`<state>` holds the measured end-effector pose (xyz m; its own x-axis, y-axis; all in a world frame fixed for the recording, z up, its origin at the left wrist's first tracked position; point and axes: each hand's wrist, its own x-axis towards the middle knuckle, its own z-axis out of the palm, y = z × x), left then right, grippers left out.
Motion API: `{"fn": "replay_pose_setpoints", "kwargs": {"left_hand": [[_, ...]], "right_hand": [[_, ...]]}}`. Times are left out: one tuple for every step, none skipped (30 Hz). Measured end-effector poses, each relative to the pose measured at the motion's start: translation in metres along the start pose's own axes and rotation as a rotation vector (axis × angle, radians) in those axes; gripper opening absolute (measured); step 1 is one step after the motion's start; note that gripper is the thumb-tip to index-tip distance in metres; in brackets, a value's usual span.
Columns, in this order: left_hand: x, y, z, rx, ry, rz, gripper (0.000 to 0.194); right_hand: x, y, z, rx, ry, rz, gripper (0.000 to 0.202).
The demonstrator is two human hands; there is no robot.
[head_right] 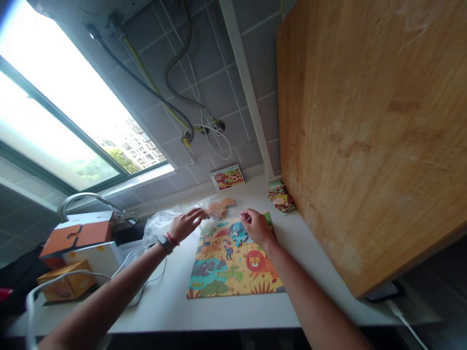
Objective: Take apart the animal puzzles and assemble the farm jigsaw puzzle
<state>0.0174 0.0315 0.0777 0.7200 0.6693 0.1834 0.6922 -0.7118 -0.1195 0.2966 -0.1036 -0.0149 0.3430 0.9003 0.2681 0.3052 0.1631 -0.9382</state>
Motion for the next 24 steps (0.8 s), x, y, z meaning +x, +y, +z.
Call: {"fn": "replay_pose_setpoints", "kwargs": {"left_hand": [[0.004, 0.001, 0.002, 0.043, 0.001, 0.023, 0.032], [0.008, 0.002, 0.004, 0.068, 0.001, 0.036, 0.031], [0.011, 0.002, 0.006, 0.073, 0.001, 0.039, 0.03], [0.014, 0.002, 0.008, 0.084, 0.002, 0.045, 0.029], [0.017, 0.002, 0.009, 0.094, 0.004, 0.052, 0.029], [0.019, 0.003, 0.011, 0.101, 0.004, 0.059, 0.028], [0.019, 0.003, 0.012, 0.106, 0.003, 0.068, 0.028], [0.019, 0.002, 0.012, 0.109, 0.0, 0.08, 0.029], [0.019, 0.002, 0.013, 0.109, -0.006, 0.094, 0.029], [0.017, 0.002, 0.012, 0.108, -0.016, 0.111, 0.03], [0.015, 0.002, 0.012, 0.105, -0.026, 0.13, 0.031], [0.013, 0.002, 0.012, 0.102, -0.036, 0.148, 0.032], [0.01, 0.001, 0.011, 0.099, -0.047, 0.165, 0.033], [0.007, 0.0, 0.01, 0.096, -0.06, 0.183, 0.034], [0.005, 0.0, 0.01, 0.092, -0.076, 0.201, 0.034], [0.003, -0.001, 0.009, 0.087, -0.095, 0.221, 0.034], [0.001, -0.002, 0.008, 0.081, -0.116, 0.242, 0.034], [0.0, -0.003, 0.007, 0.074, -0.138, 0.264, 0.034], [-0.001, -0.005, 0.006, 0.068, -0.159, 0.283, 0.034], [-0.001, -0.006, 0.004, 0.062, -0.176, 0.297, 0.035], [-0.002, -0.008, 0.002, 0.057, -0.19, 0.308, 0.037], [-0.002, -0.009, 0.0, 0.053, -0.203, 0.315, 0.039], [-0.003, -0.01, -0.002, 0.049, -0.213, 0.321, 0.042], [-0.003, -0.011, -0.005, 0.047, -0.219, 0.324, 0.044]], "right_hand": [[0.0, 0.0, -0.001, -0.02, -0.054, -0.005, 0.027], [-0.001, 0.001, -0.003, -0.049, -0.131, -0.02, 0.032], [-0.002, 0.001, -0.005, -0.088, -0.221, -0.045, 0.042], [-0.003, 0.001, -0.007, -0.137, -0.312, -0.074, 0.053], [-0.004, 0.0, -0.009, -0.193, -0.392, -0.099, 0.063], [-0.005, -0.001, -0.011, -0.25, -0.453, -0.114, 0.07], [-0.005, -0.002, -0.012, -0.302, -0.494, -0.118, 0.074], [-0.006, -0.004, -0.013, -0.347, -0.52, -0.114, 0.075], [-0.007, -0.006, -0.013, -0.383, -0.537, -0.103, 0.075], [-0.008, -0.008, -0.014, -0.411, -0.545, -0.091, 0.073], [-0.009, -0.01, -0.014, -0.433, -0.55, -0.08, 0.071], [-0.009, -0.013, -0.014, -0.449, -0.552, -0.072, 0.068], [-0.01, -0.015, -0.014, -0.46, -0.553, -0.064, 0.065], [-0.01, -0.016, -0.014, -0.466, -0.553, -0.057, 0.062], [-0.01, -0.017, -0.014, -0.467, -0.552, -0.052, 0.059], [-0.011, -0.018, -0.014, -0.465, -0.549, -0.048, 0.056], [-0.011, -0.019, -0.015, -0.462, -0.545, -0.044, 0.054], [-0.011, -0.019, -0.015, -0.459, -0.541, -0.041, 0.051], [-0.012, -0.019, -0.015, -0.457, -0.536, -0.037, 0.048], [-0.012, -0.019, -0.015, -0.456, -0.532, -0.035, 0.045], [-0.013, -0.019, -0.015, -0.455, -0.529, -0.033, 0.044], [-0.013, -0.019, -0.015, -0.454, -0.529, -0.031, 0.043], [-0.013, -0.019, -0.016, -0.452, -0.528, -0.029, 0.042], [-0.014, -0.02, -0.016, -0.446, -0.526, -0.03, 0.041]]}}
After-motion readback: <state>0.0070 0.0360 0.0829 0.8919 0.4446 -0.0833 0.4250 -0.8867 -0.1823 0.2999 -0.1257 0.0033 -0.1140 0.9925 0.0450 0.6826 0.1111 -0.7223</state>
